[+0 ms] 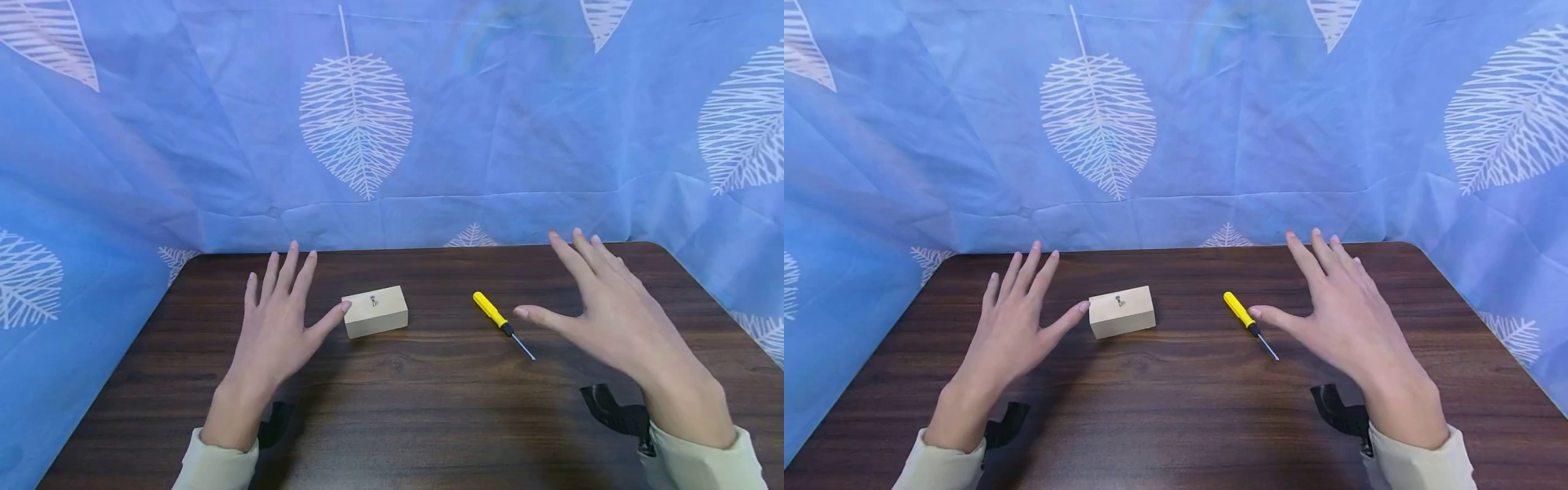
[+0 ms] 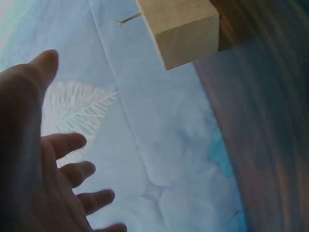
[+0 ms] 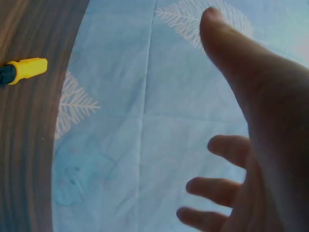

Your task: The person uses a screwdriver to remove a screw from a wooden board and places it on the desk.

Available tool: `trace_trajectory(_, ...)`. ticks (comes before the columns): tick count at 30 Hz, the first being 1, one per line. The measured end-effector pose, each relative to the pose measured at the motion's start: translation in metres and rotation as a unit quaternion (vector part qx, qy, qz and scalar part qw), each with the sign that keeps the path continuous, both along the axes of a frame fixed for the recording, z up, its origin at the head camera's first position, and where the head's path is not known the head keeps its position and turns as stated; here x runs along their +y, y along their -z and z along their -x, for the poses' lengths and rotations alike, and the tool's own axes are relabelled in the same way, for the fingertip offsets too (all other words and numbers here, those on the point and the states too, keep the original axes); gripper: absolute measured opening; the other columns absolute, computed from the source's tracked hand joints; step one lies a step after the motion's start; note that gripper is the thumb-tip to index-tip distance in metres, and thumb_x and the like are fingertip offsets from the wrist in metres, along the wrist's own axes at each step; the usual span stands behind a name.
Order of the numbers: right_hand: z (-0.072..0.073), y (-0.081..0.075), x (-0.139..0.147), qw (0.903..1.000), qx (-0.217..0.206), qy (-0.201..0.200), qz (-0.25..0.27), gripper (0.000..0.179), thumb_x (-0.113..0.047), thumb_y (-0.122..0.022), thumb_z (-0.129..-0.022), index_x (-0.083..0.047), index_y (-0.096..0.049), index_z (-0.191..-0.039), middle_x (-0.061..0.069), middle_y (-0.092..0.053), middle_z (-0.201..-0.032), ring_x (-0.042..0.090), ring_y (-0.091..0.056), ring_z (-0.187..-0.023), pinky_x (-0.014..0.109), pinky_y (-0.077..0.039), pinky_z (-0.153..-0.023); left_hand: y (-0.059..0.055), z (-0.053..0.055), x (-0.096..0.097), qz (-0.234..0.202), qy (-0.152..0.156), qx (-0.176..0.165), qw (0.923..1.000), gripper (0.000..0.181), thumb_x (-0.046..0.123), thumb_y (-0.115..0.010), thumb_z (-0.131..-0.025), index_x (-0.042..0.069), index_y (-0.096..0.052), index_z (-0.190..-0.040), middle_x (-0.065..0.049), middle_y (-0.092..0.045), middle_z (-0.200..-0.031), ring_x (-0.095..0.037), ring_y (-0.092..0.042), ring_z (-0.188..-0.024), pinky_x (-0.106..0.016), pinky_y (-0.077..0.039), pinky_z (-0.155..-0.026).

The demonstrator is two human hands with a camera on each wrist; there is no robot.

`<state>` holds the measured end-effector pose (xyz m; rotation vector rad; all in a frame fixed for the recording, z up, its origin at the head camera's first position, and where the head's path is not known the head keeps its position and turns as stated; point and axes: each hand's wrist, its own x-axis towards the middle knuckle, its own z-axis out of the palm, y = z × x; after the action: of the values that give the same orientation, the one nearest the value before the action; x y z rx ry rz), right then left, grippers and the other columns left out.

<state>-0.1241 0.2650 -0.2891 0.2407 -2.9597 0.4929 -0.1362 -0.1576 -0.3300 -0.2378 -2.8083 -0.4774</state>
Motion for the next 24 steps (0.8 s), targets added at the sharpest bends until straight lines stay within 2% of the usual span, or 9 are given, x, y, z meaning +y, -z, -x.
trace_trajectory(2,0.001,0.002,0.001,0.9998,-0.003,0.003,0.021,0.118,-0.075,-0.077,-0.087,-0.028,-0.014,-0.175,0.016,-0.008,-0.182,0.053,-0.015,-0.164,0.083,-0.026,-0.115,0.002,0.002,0.0,-0.028,0.004,-0.019,0.9994,0.095,0.062,-0.066,-0.101,0.013,-0.027,-0.172,-0.013,-0.017,-0.182,-0.04,-0.013,-0.169,-0.067,-0.01,-0.134)
trace_trajectory(5,0.003,0.006,0.003,0.9988,0.001,0.008,0.049,0.114,-0.07,-0.079,-0.088,-0.025,-0.02,-0.174,0.017,-0.021,-0.18,0.054,-0.028,-0.159,0.083,-0.033,-0.109,0.005,0.004,0.0,-0.079,0.007,-0.041,0.996,0.093,0.059,-0.067,-0.102,0.009,-0.03,-0.171,-0.013,-0.024,-0.18,-0.038,-0.019,-0.168,-0.064,-0.02,-0.133)
trace_trajectory(9,0.009,0.015,0.007,0.9966,0.02,0.005,0.079,0.104,-0.062,-0.082,-0.09,-0.019,-0.034,-0.17,0.023,-0.04,-0.171,0.055,-0.041,-0.15,0.079,-0.038,-0.108,0.011,0.006,0.0,-0.151,0.018,-0.041,0.9874,0.085,0.051,-0.072,-0.102,0.009,-0.038,-0.167,-0.015,-0.036,-0.175,-0.039,-0.033,-0.163,-0.066,-0.034,-0.127)
trace_trajectory(13,0.015,0.027,0.012,0.9934,0.021,0.003,0.112,0.09,-0.056,-0.082,-0.093,-0.02,-0.045,-0.165,0.024,-0.049,-0.164,0.051,-0.056,-0.136,0.07,-0.048,-0.096,0.018,0.009,0.0,-0.205,0.018,-0.038,0.9778,0.08,0.047,-0.078,-0.099,0.01,-0.046,-0.163,-0.015,-0.047,-0.169,-0.037,-0.043,-0.158,-0.063,-0.039,-0.125)
trace_trajectory(16,0.019,0.038,0.018,0.9896,0.004,0.007,0.144,0.078,-0.055,-0.08,-0.095,-0.022,-0.052,-0.16,0.022,-0.051,-0.164,0.048,-0.066,-0.129,0.064,-0.055,-0.092,0.023,0.012,-0.001,-0.234,0.011,-0.058,0.9704,0.079,0.048,-0.08,-0.097,0.013,-0.05,-0.161,-0.013,-0.05,-0.167,-0.036,-0.045,-0.157,-0.063,-0.039,-0.125)
trace_trajectory(20,0.025,0.055,0.024,0.9786,-0.044,0.014,0.201,0.068,-0.056,-0.074,-0.1,-0.02,-0.057,-0.155,0.018,-0.052,-0.164,0.042,-0.07,-0.129,0.045,-0.064,-0.088,0.031,0.015,-0.003,-0.27,0.011,-0.101,0.9574,0.078,0.049,-0.082,-0.095,0.017,-0.052,-0.16,-0.011,-0.052,-0.166,-0.036,-0.046,-0.156,-0.063,-0.041,-0.124)
trace_trajectory(22,0.029,0.065,0.027,0.9721,-0.067,0.018,0.224,0.065,-0.057,-0.071,-0.101,-0.02,-0.059,-0.153,0.014,-0.056,-0.16,0.039,-0.068,-0.132,0.032,-0.063,-0.087,0.036,0.017,-0.004,-0.29,0.018,-0.118,0.9495,0.077,0.048,-0.083,-0.094,0.018,-0.054,-0.159,-0.01,-0.053,-0.164,-0.035,-0.048,-0.155,-0.061,-0.042,-0.124)
trace_trajectory(24,0.032,0.074,0.029,0.9667,-0.083,0.021,0.241,0.063,-0.059,-0.069,-0.102,-0.021,-0.061,-0.151,0.01,-0.062,-0.155,0.036,-0.067,-0.135,0.024,-0.059,-0.088,0.04,0.019,-0.005,-0.316,0.032,-0.133,0.9387,0.075,0.045,-0.084,-0.094,0.018,-0.055,-0.158,-0.01,-0.055,-0.162,-0.035,-0.05,-0.154,-0.059,-0.042,-0.124)
